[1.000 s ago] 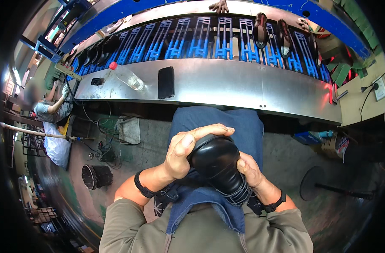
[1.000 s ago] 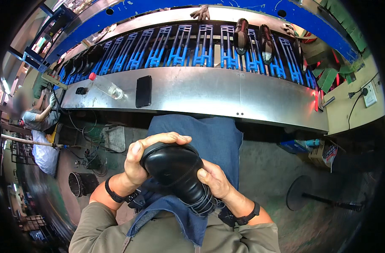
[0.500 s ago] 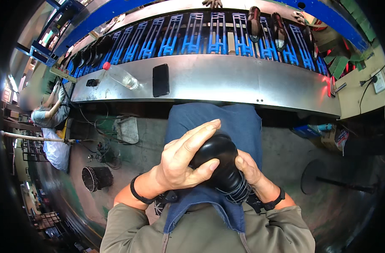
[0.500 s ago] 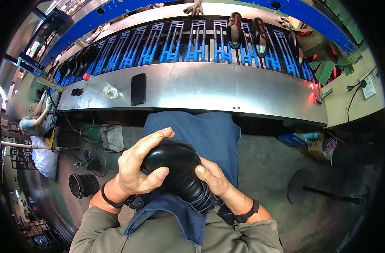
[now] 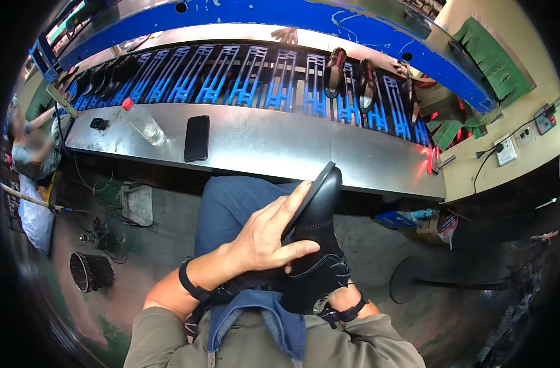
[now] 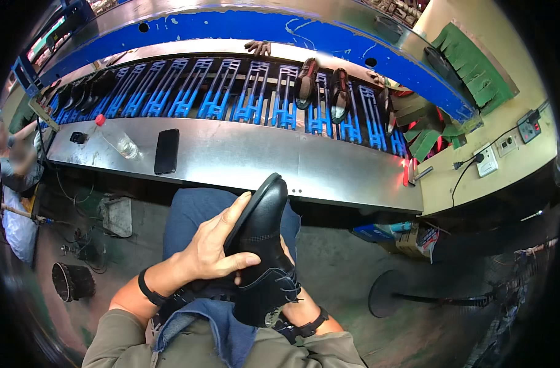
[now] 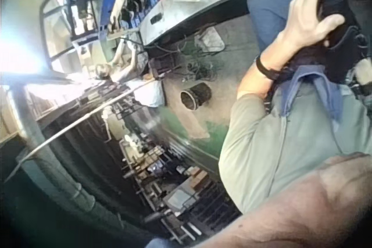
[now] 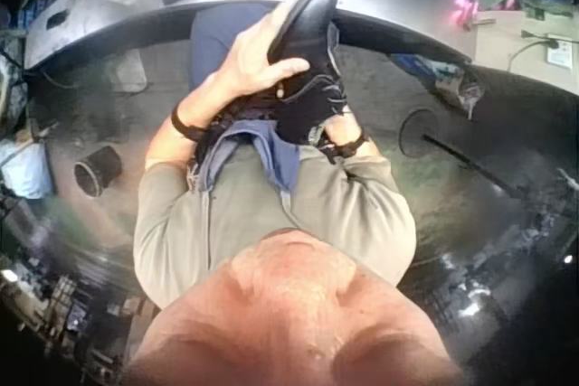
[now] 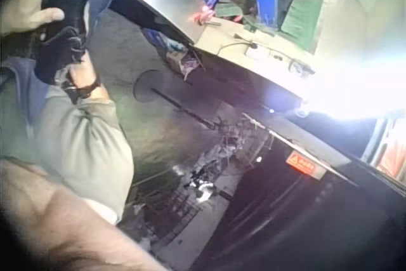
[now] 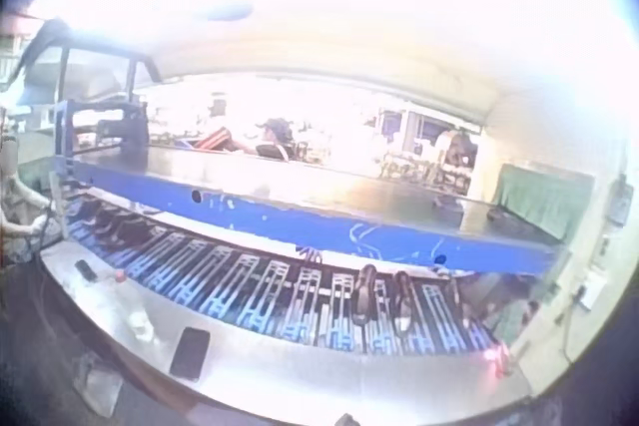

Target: Inspecting and cleaning finished leather shoes at a factory workstation, checking for defects and smoothing the material.

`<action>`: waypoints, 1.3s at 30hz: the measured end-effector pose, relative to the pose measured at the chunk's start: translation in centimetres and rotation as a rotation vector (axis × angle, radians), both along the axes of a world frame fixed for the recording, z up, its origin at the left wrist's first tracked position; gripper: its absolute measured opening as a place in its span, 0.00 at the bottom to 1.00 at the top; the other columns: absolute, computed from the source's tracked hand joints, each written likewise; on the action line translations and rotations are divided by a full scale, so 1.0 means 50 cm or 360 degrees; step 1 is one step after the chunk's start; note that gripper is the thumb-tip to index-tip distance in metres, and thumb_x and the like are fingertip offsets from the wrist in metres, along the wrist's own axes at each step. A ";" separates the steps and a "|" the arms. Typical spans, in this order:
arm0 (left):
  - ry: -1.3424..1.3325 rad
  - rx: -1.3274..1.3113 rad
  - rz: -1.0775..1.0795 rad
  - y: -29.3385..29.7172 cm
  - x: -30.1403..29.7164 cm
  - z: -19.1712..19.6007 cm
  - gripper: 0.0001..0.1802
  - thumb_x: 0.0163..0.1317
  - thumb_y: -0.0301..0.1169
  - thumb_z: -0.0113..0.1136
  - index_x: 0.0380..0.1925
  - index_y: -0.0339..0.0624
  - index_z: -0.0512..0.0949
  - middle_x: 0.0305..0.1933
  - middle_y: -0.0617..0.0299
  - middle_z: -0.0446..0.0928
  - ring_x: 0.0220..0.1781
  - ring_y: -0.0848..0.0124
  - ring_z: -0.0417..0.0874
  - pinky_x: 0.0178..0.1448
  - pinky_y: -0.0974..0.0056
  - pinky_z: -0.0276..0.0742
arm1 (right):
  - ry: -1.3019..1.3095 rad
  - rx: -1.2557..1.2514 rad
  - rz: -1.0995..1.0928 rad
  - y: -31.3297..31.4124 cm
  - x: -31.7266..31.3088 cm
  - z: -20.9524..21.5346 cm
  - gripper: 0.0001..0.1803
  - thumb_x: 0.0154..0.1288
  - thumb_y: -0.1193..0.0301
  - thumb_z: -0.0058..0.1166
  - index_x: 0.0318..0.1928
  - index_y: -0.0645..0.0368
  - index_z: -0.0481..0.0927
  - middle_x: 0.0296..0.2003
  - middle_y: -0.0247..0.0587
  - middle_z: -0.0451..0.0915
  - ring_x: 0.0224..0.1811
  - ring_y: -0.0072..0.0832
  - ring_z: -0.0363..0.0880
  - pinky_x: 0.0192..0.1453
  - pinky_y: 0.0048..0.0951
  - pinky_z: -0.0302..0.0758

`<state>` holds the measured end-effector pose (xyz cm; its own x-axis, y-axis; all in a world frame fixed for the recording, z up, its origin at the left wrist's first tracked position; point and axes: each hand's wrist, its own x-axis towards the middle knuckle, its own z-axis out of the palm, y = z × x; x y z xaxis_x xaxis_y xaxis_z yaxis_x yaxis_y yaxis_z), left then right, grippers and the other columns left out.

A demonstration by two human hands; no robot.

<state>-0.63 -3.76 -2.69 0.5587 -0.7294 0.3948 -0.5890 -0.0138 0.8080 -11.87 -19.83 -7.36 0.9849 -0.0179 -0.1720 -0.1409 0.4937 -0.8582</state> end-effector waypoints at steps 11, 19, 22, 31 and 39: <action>0.0161 0.0013 -0.0153 0.020 0.039 -0.013 0.49 0.59 0.38 0.74 0.74 0.28 0.59 0.68 0.35 0.71 0.59 0.47 0.84 0.62 0.57 0.80 | 0.0391 0.0520 -0.0020 0.026 -0.001 -0.027 0.16 0.80 0.60 0.45 0.55 0.60 0.72 0.27 0.54 0.81 0.24 0.42 0.85 0.26 0.35 0.85; 0.0104 -0.0061 -0.0089 0.039 0.018 0.006 0.48 0.61 0.36 0.72 0.74 0.29 0.57 0.63 0.34 0.75 0.54 0.45 0.86 0.57 0.56 0.82 | 0.0192 0.0527 0.0054 0.027 -0.011 -0.039 0.24 0.81 0.55 0.41 0.63 0.62 0.69 0.39 0.59 0.83 0.34 0.47 0.88 0.37 0.40 0.88; 0.0159 -0.0136 0.0005 0.045 0.003 0.037 0.55 0.57 0.39 0.76 0.77 0.32 0.52 0.65 0.35 0.74 0.62 0.45 0.82 0.63 0.54 0.79 | 0.0060 -0.0327 -0.0385 0.076 0.028 0.026 0.28 0.82 0.53 0.36 0.66 0.62 0.69 0.50 0.56 0.82 0.48 0.45 0.86 0.53 0.40 0.86; 0.1719 -0.0812 0.0104 0.111 0.065 -0.025 0.28 0.65 0.38 0.64 0.60 0.34 0.70 0.52 0.54 0.80 0.53 0.67 0.83 0.60 0.60 0.80 | -0.0542 -0.1461 -0.0021 0.065 0.057 0.065 0.12 0.70 0.66 0.61 0.38 0.64 0.76 0.18 0.43 0.79 0.18 0.37 0.80 0.27 0.33 0.77; 0.2127 -0.0811 0.0020 0.121 0.038 -0.054 0.37 0.63 0.51 0.63 0.62 0.33 0.72 0.52 0.49 0.82 0.50 0.60 0.87 0.59 0.56 0.84 | -0.0785 -0.1428 0.0174 0.016 0.195 0.104 0.25 0.66 0.65 0.65 0.56 0.64 0.72 0.16 0.39 0.75 0.13 0.32 0.72 0.22 0.31 0.70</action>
